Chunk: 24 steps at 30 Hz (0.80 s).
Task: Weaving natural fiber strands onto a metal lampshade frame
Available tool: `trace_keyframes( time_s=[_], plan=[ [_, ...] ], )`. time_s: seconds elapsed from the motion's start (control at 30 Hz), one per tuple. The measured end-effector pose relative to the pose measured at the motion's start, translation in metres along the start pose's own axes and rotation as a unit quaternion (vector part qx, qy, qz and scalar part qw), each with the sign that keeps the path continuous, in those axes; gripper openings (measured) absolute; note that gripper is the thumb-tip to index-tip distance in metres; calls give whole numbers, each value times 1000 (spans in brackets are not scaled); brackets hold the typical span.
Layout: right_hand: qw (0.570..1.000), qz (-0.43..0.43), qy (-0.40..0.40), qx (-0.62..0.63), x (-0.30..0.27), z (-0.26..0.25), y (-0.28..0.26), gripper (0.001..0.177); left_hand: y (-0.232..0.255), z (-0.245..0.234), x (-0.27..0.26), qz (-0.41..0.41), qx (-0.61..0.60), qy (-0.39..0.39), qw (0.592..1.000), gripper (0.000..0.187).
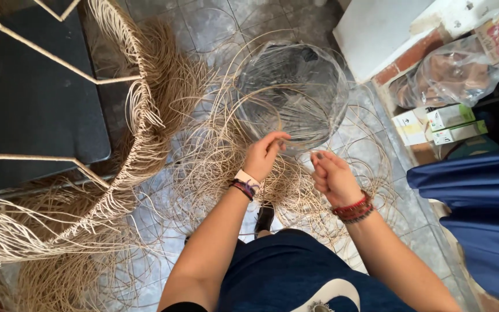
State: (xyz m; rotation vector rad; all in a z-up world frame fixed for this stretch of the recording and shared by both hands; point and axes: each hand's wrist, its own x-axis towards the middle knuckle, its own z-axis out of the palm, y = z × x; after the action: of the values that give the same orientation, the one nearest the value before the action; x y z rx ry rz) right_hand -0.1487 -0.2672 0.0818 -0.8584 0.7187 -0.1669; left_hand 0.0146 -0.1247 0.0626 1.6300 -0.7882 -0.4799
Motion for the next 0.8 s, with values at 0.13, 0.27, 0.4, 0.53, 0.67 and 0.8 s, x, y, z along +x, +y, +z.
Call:
trace_keyframes(
  time_s=[0.13,0.27,0.4,0.53,0.67,0.8],
  plan=[
    [1000,18,18,-17,-3,-34,0,18,6,-6,5,-7,-40,-82,996,47],
    [996,55,39,-51,1,-44,13,16,-21,2,6,-32,-80,-41,995,51],
    [963,56,102,-243,2,-35,39,26,3,28,13,-45,-185,-41,981,51],
    [815,-53,25,-576,6,-50,76,23,2,19,25,-74,-156,-3,985,38],
    [892,-113,132,-417,-4,-51,53,27,-3,9,18,-133,242,34,961,23],
    [978,-111,106,-142,-10,-39,38,25,-10,31,-8,-54,269,97,957,18]
  ],
)
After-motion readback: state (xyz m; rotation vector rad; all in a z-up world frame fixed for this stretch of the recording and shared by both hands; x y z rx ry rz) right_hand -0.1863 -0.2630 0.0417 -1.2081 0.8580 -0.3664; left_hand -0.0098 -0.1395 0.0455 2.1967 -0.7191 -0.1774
